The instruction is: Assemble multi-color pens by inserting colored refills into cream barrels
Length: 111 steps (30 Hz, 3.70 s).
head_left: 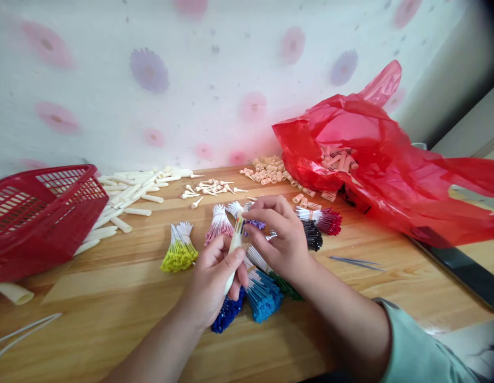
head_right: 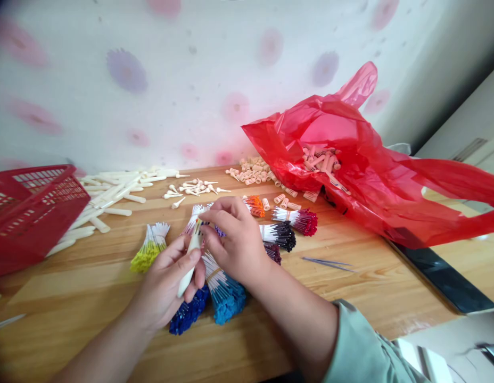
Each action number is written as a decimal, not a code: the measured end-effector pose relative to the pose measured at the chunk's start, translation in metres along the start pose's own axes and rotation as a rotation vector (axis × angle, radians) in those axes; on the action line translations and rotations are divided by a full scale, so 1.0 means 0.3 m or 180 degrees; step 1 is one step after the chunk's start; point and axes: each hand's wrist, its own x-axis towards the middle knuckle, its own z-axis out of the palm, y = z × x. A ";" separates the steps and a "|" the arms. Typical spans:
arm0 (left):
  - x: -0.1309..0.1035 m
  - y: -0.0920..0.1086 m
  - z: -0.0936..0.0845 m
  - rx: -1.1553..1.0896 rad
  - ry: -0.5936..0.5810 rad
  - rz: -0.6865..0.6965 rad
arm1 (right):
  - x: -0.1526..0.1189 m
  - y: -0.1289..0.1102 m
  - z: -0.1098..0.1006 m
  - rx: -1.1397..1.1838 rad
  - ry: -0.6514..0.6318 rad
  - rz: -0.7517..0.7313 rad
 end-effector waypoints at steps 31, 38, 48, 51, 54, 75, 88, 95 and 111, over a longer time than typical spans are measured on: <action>-0.006 0.016 0.009 -0.0173 -0.0105 -0.0201 | 0.019 0.036 -0.012 0.0931 -0.0384 0.1054; -0.005 0.004 0.018 -0.0310 -0.0249 -0.0185 | 0.006 0.042 0.025 0.1179 -0.0368 0.1448; 0.001 -0.020 -0.003 -0.0345 -0.0708 -0.0141 | 0.003 0.007 0.044 0.3000 -0.0090 0.2428; 0.000 -0.027 -0.002 -0.0335 -0.0741 -0.0047 | 0.009 0.002 0.037 0.3299 -0.0196 0.2740; 0.003 -0.034 0.001 -0.0300 -0.0741 0.0114 | 0.013 -0.004 0.035 0.3551 -0.0250 0.2715; 0.009 -0.031 -0.011 -0.1159 -0.1032 0.0143 | -0.004 0.029 0.031 0.2981 -0.0383 0.2125; 0.007 -0.027 0.000 -0.0708 -0.0631 0.0031 | -0.003 0.026 0.042 0.2772 -0.0283 0.1962; 0.007 -0.026 -0.002 0.0487 -0.0131 0.0343 | -0.009 0.004 0.053 0.3015 0.0018 0.2145; -0.003 -0.031 -0.014 0.1796 0.0657 0.0903 | -0.017 -0.024 0.071 0.2806 0.0122 0.2033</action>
